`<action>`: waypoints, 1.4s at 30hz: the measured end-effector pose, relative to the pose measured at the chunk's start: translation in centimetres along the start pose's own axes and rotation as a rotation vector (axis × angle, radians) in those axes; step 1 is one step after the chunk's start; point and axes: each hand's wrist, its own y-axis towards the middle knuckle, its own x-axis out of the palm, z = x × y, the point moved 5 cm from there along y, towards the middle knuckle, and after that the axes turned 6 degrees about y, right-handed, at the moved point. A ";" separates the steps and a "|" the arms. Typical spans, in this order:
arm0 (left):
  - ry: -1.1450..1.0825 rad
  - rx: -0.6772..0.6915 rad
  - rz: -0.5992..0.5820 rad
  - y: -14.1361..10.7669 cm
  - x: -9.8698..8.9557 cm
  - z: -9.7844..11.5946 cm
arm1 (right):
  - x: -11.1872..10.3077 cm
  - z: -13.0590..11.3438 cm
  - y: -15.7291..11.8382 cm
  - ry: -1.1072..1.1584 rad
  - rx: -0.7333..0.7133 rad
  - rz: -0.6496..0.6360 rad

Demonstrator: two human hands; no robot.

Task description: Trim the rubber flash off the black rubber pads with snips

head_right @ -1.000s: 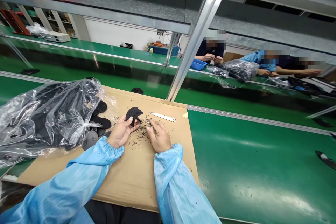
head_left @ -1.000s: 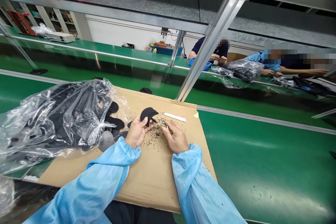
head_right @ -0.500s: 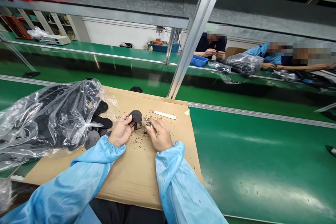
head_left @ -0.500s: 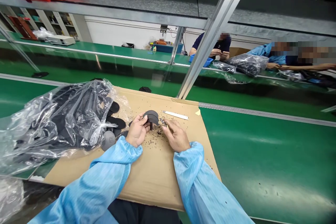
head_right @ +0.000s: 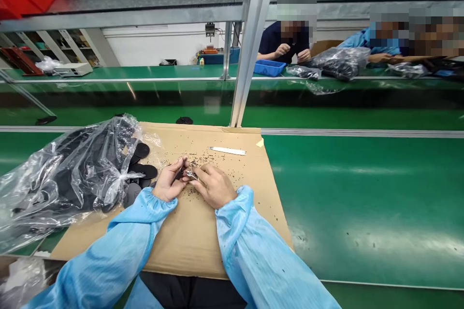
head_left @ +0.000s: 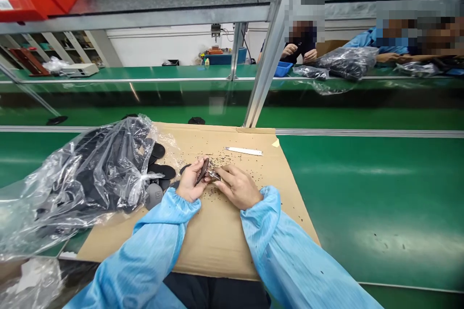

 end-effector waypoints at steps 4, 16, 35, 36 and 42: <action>0.042 0.002 -0.005 -0.1 0.3 0.0 | 0.3 -0.2 0.0 -0.007 -0.015 -0.035; 0.170 0.061 0.038 -0.3 0.4 0.1 | -0.3 -0.6 0.2 -0.059 -0.010 -0.154; 0.117 0.242 0.125 -0.1 0.5 0.3 | 0.2 3.3 -0.6 -0.147 0.218 0.074; 0.098 0.249 0.126 0.0 0.4 0.2 | 0.3 4.0 -0.6 -0.188 0.244 0.069; 0.003 0.262 0.070 0.6 0.3 0.2 | -0.2 5.6 0.0 -0.371 0.279 0.060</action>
